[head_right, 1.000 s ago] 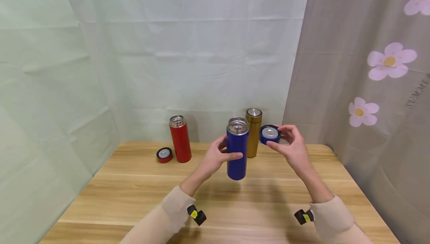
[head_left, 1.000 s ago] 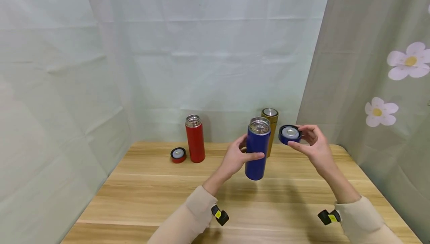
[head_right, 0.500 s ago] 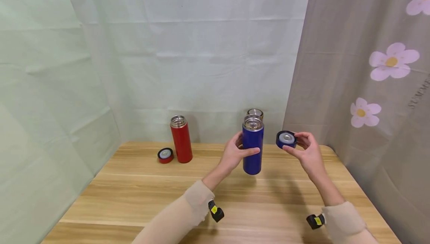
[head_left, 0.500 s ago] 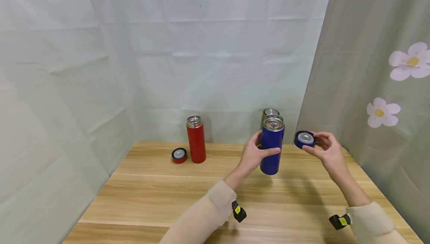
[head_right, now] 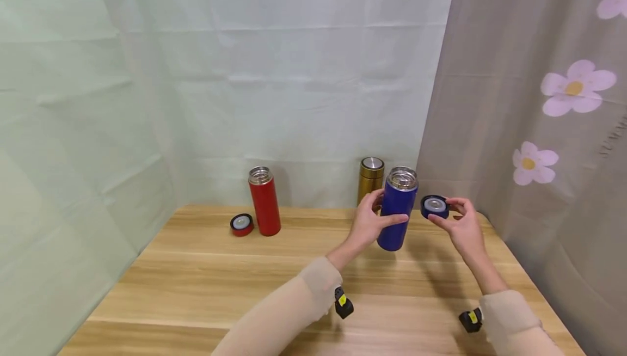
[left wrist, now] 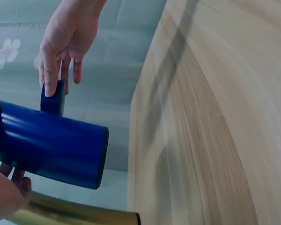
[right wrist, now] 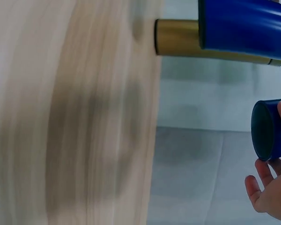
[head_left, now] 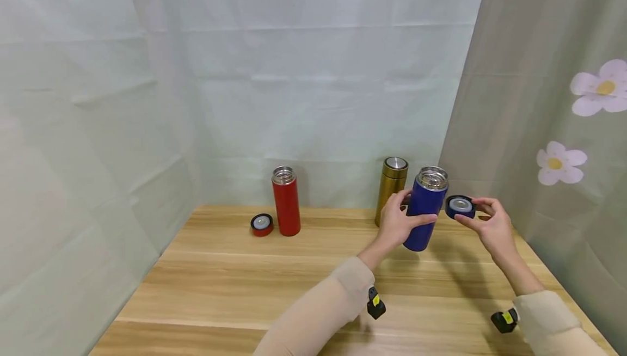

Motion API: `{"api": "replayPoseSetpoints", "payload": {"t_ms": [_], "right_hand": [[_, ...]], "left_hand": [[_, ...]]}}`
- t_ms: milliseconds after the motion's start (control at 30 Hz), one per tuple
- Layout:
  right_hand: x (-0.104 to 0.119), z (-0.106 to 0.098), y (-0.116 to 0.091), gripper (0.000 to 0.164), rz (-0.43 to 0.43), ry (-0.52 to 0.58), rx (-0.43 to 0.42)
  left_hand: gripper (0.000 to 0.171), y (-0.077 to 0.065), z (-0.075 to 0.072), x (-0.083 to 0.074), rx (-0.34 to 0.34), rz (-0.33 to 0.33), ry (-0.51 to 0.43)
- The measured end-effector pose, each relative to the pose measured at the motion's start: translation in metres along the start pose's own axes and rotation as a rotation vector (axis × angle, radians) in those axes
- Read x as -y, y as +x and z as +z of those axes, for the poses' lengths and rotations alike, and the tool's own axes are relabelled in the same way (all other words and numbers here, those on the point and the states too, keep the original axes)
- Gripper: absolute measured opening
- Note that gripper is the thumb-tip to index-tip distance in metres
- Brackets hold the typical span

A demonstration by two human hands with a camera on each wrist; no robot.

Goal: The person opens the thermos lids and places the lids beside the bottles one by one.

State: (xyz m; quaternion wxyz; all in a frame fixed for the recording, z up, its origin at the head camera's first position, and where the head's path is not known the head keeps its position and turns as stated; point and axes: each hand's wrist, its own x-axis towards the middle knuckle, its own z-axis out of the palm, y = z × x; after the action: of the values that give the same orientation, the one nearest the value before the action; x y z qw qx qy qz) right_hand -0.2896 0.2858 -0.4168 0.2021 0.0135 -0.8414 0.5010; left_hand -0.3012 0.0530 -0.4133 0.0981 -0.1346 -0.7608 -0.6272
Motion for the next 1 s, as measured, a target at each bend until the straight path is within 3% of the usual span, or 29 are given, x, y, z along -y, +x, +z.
{"api": "replayPoseSetpoints", "payload": {"t_ms": [100,300,733,1000], "right_hand": [[-0.007,-0.005,0.002,0.057,0.011,0.0,-0.008],[-0.019,-0.006,0.005,0.049,0.078,0.0,-0.059],[-0.05,-0.004,0.013,0.062,0.26,-0.043,-0.068],[-0.072,-0.009,0.014,0.064,0.279,-0.127,-0.054]], "left_hand": [[0.072,0.003,0.012,-0.002,0.005,-0.011,0.028],[0.071,0.012,0.035,-0.004,-0.049,-0.052,0.062],[0.071,0.028,0.08,0.004,-0.151,-0.116,0.129],[0.07,0.033,0.094,0.008,-0.158,-0.13,0.2]]}}
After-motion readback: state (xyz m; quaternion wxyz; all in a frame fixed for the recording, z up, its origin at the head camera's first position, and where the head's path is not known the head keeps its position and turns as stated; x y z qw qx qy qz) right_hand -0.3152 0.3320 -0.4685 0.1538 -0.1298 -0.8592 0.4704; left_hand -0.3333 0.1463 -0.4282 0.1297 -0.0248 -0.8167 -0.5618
